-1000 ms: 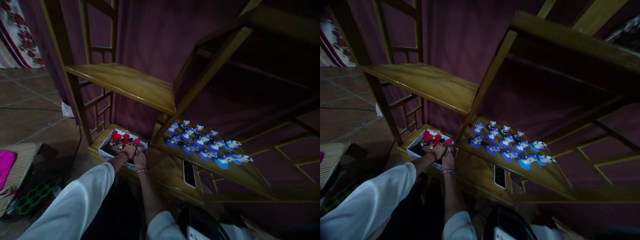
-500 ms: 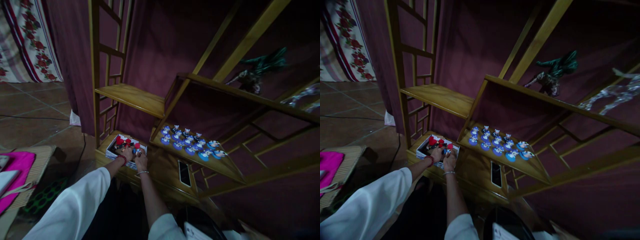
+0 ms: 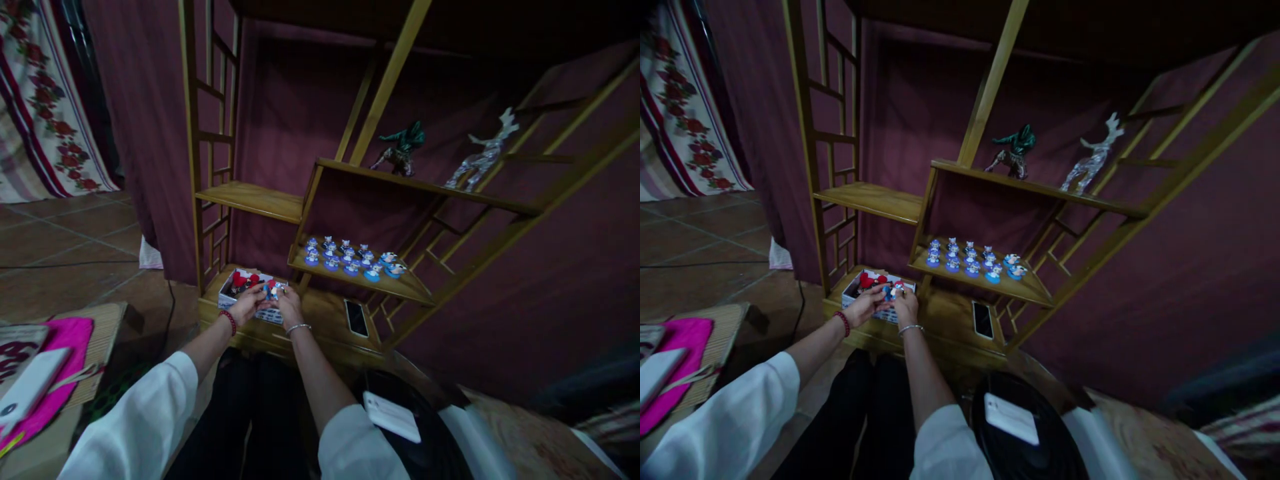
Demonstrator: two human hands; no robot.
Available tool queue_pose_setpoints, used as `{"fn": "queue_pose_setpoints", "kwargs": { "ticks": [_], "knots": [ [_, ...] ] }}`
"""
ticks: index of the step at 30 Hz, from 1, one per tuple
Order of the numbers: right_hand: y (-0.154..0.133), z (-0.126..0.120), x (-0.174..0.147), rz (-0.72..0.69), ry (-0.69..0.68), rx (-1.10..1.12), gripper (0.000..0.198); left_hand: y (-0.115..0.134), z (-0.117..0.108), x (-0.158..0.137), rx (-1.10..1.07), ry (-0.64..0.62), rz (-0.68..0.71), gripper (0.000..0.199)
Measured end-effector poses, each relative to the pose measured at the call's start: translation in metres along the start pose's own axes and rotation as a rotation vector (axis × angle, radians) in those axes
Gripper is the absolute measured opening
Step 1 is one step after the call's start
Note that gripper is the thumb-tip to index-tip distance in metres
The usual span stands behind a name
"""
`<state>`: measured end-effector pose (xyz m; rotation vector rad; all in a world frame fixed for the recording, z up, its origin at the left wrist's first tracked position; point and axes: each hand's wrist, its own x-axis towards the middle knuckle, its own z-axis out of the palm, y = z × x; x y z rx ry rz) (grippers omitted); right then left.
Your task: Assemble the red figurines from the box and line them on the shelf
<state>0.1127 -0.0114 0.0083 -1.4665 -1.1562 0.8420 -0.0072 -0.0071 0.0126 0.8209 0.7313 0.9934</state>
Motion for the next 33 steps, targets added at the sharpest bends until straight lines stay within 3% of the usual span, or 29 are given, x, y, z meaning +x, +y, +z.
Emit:
{"fn": "queue_pose_setpoints", "kwargs": {
  "ticks": [5,13,33],
  "knots": [
    [-0.03,-0.012,-0.022,0.053,0.029,0.096,0.027,0.012,0.014,-0.03,-0.164,-0.076,0.008,0.035],
    [-0.057,-0.035,-0.059,-0.017,0.009,0.112,0.027,0.016,0.033,-0.066,-0.219,-0.143,0.043,0.032],
    [-0.11,-0.078,-0.101,-0.117,-0.102,0.127,0.032,0.026,0.073,-0.115,-0.383,-0.182,0.135,0.006]
  ]
}}
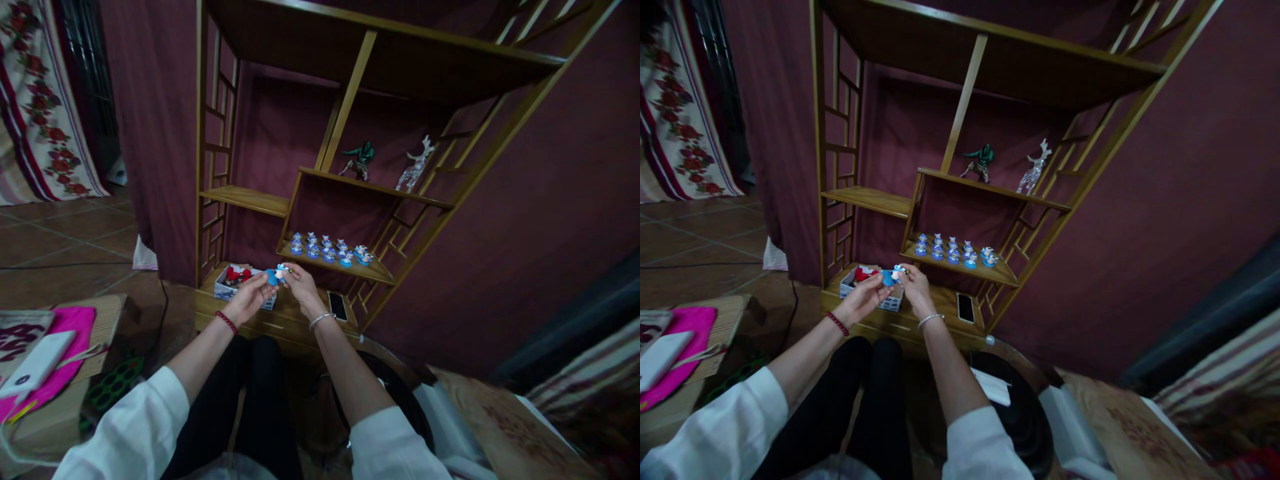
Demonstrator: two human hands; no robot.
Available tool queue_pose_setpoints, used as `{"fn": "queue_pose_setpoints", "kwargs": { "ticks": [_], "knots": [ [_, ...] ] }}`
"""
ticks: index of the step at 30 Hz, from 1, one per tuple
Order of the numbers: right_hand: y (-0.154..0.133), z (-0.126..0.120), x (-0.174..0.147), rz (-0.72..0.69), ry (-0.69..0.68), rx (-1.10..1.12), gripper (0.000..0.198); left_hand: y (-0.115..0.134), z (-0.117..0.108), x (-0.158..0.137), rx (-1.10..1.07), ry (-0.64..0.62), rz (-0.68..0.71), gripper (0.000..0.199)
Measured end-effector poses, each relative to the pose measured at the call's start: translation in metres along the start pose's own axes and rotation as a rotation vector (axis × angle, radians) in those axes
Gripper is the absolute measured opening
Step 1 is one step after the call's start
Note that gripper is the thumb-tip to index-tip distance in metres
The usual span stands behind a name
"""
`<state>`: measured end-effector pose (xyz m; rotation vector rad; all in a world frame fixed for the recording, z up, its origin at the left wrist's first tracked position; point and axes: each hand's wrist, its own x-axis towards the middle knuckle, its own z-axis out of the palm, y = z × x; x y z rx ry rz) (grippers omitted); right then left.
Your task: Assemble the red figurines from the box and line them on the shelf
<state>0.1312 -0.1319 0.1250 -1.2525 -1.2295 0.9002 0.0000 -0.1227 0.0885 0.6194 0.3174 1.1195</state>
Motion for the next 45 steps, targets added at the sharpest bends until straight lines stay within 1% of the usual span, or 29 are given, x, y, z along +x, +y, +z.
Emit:
{"fn": "queue_pose_setpoints", "kwargs": {
  "ticks": [5,8,11,19,27,34,39,45],
  "knots": [
    [-0.018,-0.007,-0.011,-0.041,-0.069,-0.015,0.038,-0.002,0.009,-0.008,-0.033,-0.019,0.04,0.008],
    [-0.028,-0.012,-0.019,-0.082,-0.109,-0.022,0.042,-0.003,0.014,-0.014,-0.021,-0.06,0.054,0.011],
    [-0.037,-0.015,-0.025,-0.119,-0.139,-0.034,0.041,-0.001,0.019,-0.021,-0.022,-0.094,0.047,0.013],
    [-0.049,-0.013,-0.032,-0.21,-0.192,-0.089,0.036,0.003,0.025,-0.033,-0.071,-0.062,0.046,0.01],
    [-0.052,-0.005,-0.03,-0.232,-0.271,-0.12,0.034,0.006,0.02,-0.036,-0.083,-0.013,0.033,0.013],
    [-0.048,-0.013,-0.029,-0.225,-0.263,-0.161,0.034,-0.004,0.021,-0.03,-0.1,-0.016,0.002,0.015],
    [-0.042,-0.019,-0.024,-0.191,-0.21,-0.152,0.039,-0.009,0.024,-0.027,-0.123,0.034,-0.016,0.012],
    [-0.036,-0.025,-0.023,-0.139,-0.218,-0.096,0.032,-0.016,0.025,-0.024,-0.151,0.055,-0.065,0.015]
  ]
}}
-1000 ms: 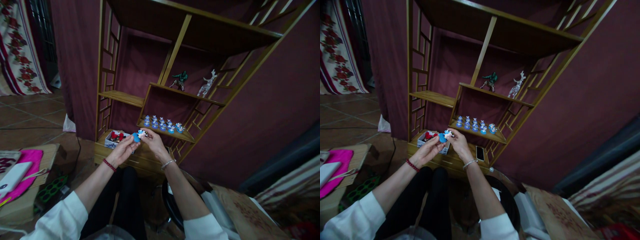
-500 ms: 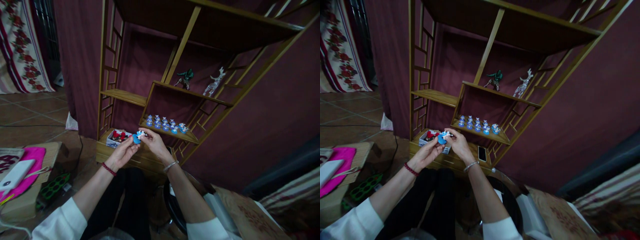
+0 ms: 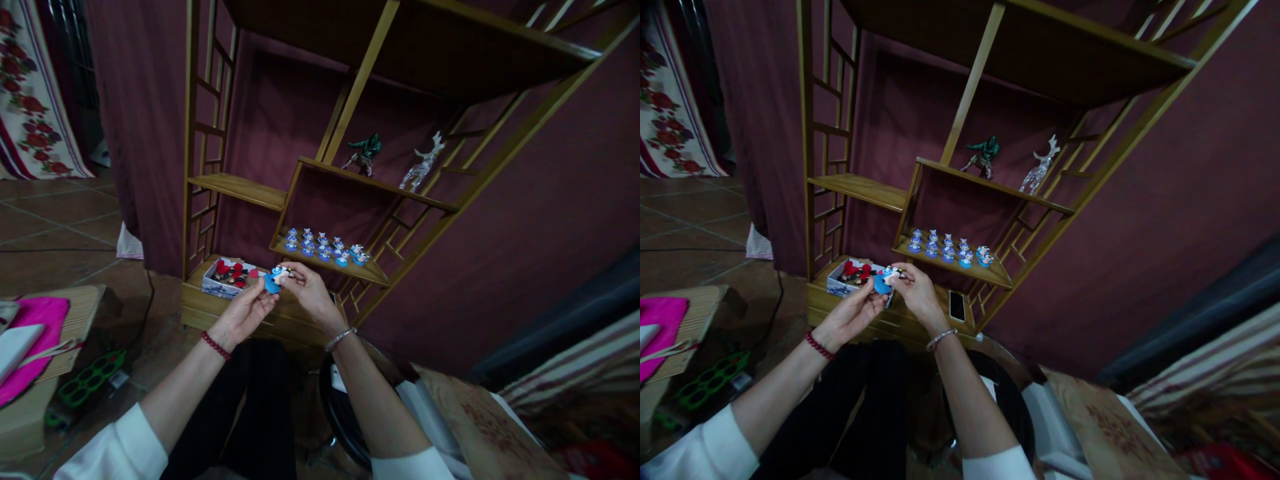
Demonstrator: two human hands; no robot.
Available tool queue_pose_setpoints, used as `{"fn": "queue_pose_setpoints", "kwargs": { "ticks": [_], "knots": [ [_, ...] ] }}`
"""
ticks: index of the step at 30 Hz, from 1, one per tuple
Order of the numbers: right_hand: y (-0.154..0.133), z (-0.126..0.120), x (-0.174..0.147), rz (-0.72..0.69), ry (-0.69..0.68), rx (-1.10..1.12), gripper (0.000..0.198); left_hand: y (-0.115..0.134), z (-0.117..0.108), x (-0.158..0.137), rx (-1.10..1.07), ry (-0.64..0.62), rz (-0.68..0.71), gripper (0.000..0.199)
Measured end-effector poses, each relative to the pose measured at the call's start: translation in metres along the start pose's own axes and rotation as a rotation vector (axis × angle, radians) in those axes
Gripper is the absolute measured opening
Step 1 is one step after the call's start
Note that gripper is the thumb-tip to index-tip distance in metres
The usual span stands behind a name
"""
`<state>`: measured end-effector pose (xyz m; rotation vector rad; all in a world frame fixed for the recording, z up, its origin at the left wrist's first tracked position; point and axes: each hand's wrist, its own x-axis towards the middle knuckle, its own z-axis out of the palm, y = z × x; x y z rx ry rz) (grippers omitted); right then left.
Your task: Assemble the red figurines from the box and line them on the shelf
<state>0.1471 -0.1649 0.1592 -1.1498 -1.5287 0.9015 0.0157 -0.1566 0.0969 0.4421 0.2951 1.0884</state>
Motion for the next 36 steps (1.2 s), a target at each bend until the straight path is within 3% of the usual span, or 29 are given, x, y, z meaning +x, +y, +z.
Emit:
{"fn": "queue_pose_setpoints", "kwargs": {
  "ticks": [12,21,28,36],
  "knots": [
    [0.016,-0.001,0.003,0.028,-0.015,-0.009,0.033,-0.006,-0.005,0.003,-0.025,0.027,-0.051,0.018],
    [0.023,0.001,0.004,0.021,-0.124,-0.115,0.029,-0.009,-0.014,0.002,-0.036,0.051,-0.072,0.017],
    [0.008,0.011,0.003,-0.076,-0.224,-0.403,0.025,-0.009,-0.028,-0.003,-0.11,0.023,-0.056,0.019],
    [-0.028,0.02,0.001,-0.285,-0.356,-0.709,0.02,-0.006,-0.034,-0.019,-0.153,-0.011,-0.042,0.021]
  ]
}}
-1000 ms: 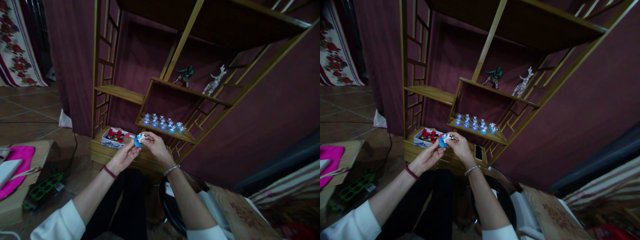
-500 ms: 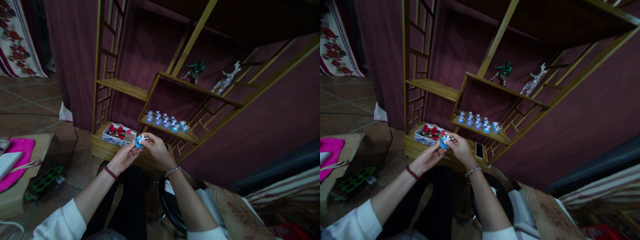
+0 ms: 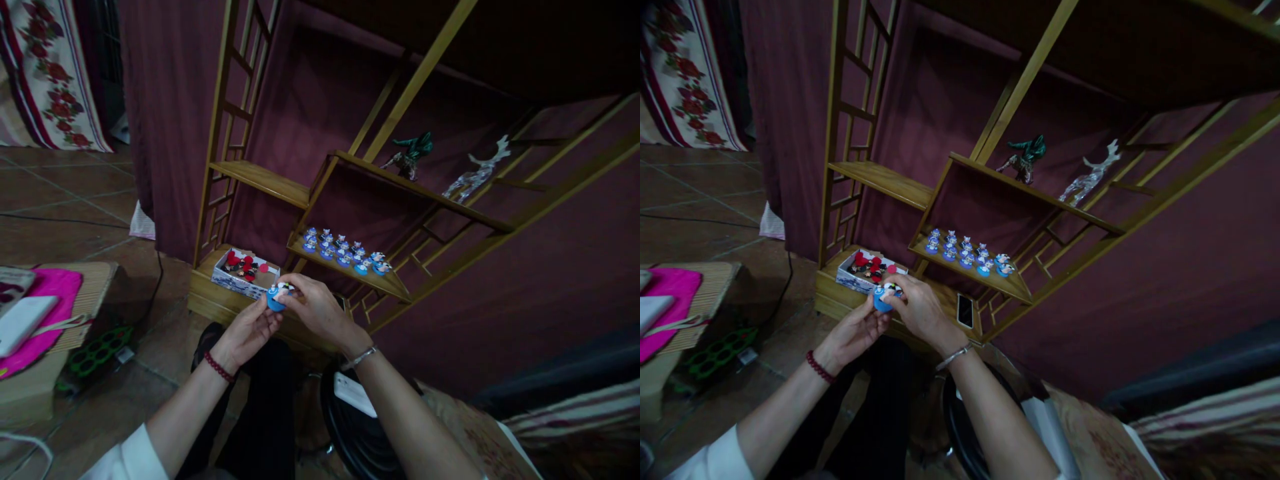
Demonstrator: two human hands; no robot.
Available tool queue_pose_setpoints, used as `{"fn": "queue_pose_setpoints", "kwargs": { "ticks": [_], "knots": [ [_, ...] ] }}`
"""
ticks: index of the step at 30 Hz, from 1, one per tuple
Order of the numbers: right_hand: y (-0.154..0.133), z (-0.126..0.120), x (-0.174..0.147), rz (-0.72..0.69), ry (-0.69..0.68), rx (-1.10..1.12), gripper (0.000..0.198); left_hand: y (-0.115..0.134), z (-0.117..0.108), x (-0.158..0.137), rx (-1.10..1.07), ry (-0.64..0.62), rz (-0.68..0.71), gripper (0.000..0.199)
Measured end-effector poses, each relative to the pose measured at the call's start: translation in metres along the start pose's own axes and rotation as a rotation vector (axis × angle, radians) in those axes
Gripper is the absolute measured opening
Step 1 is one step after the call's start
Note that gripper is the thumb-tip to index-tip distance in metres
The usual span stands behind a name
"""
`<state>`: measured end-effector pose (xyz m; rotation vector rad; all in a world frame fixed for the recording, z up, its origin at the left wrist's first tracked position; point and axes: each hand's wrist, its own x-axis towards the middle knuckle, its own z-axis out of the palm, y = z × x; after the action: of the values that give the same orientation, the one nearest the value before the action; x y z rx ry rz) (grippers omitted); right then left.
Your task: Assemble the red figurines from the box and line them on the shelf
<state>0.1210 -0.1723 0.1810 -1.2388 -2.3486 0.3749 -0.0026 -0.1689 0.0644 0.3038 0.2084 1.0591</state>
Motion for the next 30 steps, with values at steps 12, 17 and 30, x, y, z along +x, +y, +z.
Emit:
{"fn": "queue_pose_setpoints", "kwargs": {
  "ticks": [12,17,30],
  "knots": [
    [-0.019,-0.013,0.004,-0.254,-0.127,-0.105,0.03,0.001,0.006,-0.017,-0.073,-0.062,0.096,0.015],
    [-0.025,-0.016,0.006,-0.258,-0.175,-0.152,0.028,0.0,0.007,-0.02,-0.055,-0.038,0.091,0.018],
    [-0.028,-0.011,-0.006,-0.171,-0.154,-0.21,0.022,-0.005,0.01,-0.027,-0.051,0.012,0.098,0.019]
  ]
}}
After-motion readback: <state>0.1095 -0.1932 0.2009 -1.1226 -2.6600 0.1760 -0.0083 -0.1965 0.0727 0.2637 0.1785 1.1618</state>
